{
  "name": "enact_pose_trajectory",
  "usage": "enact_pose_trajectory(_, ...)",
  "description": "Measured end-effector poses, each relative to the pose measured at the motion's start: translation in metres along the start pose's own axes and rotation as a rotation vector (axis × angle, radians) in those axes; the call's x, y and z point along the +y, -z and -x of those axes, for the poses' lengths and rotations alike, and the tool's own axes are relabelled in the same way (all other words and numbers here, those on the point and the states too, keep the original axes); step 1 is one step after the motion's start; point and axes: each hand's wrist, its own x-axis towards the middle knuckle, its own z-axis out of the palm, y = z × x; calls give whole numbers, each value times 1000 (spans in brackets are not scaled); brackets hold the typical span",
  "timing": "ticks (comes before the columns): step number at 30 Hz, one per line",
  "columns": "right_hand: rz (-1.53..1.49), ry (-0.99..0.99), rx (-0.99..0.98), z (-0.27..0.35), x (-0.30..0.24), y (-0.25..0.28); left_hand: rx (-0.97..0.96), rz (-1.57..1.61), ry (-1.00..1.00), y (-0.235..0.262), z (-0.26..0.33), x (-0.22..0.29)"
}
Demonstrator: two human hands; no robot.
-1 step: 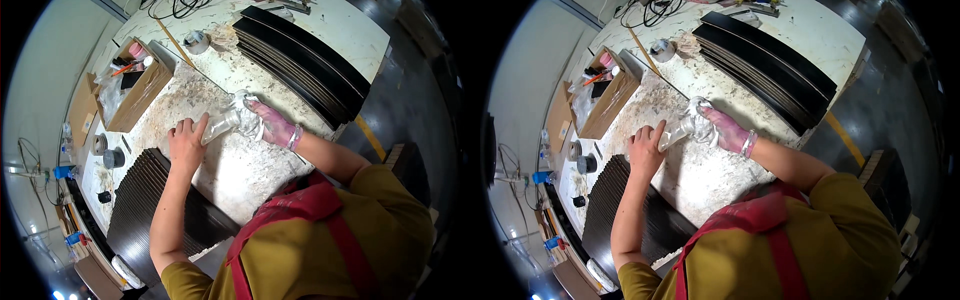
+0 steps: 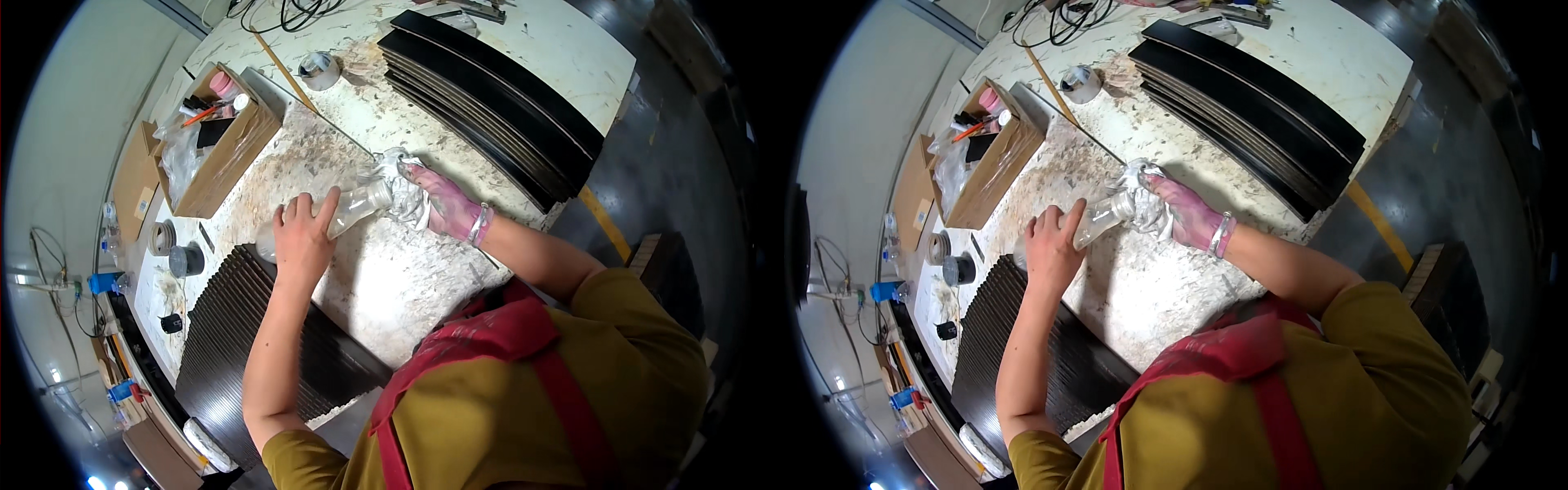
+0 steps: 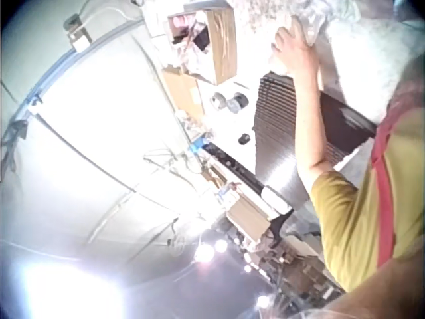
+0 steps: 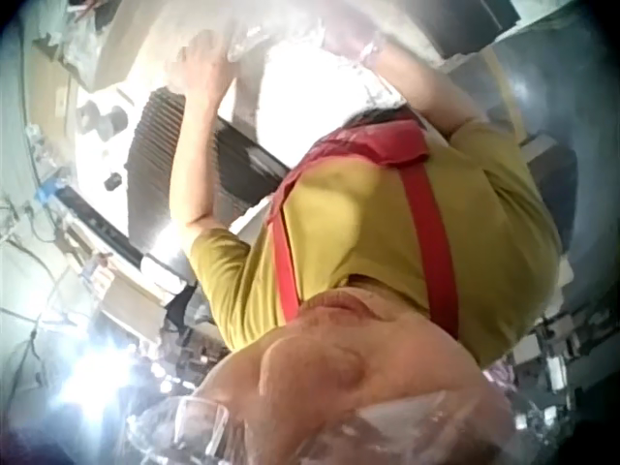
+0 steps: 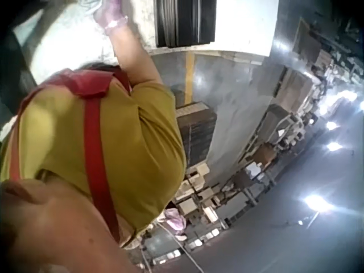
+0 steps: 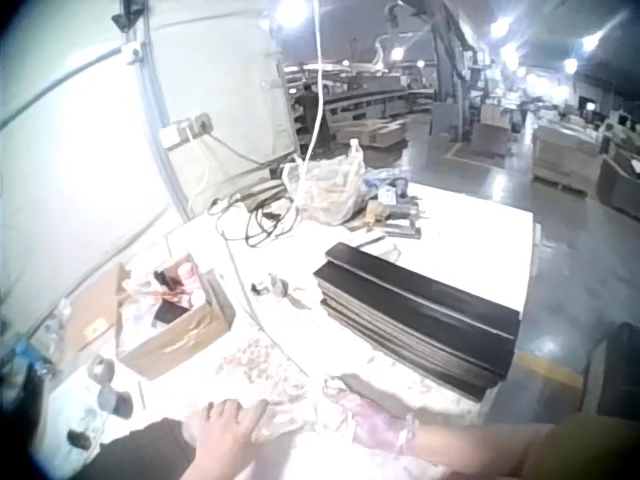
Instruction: The person wipes several long dark wooden strips using a cloth, occasionally applying a liquid from a clear plastic bottle to the cloth.
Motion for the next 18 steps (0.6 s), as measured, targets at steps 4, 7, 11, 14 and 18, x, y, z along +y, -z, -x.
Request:
enact_pose_trajectory(4, -55, 1, -69, -3, 3, 0, 51, -140, -110, 27, 2, 4)
enact_pose_trajectory(7, -113, -30, -85, -6, 13, 2, 53, -276, -171, 42, 9, 0)
enact_pose_trajectory(11, -159, -28, -22, -13, 16, 18, 44, -403, -176, 72, 9, 0)
enact_pose_trajectory(14, -189, -98, -13, -14, 9, 4, 43, -437, -197, 80, 4, -2)
enact_pose_trajectory(18, -234, -76, -72, -21, 6, 22, 7, -495, -209, 90, 7, 6)
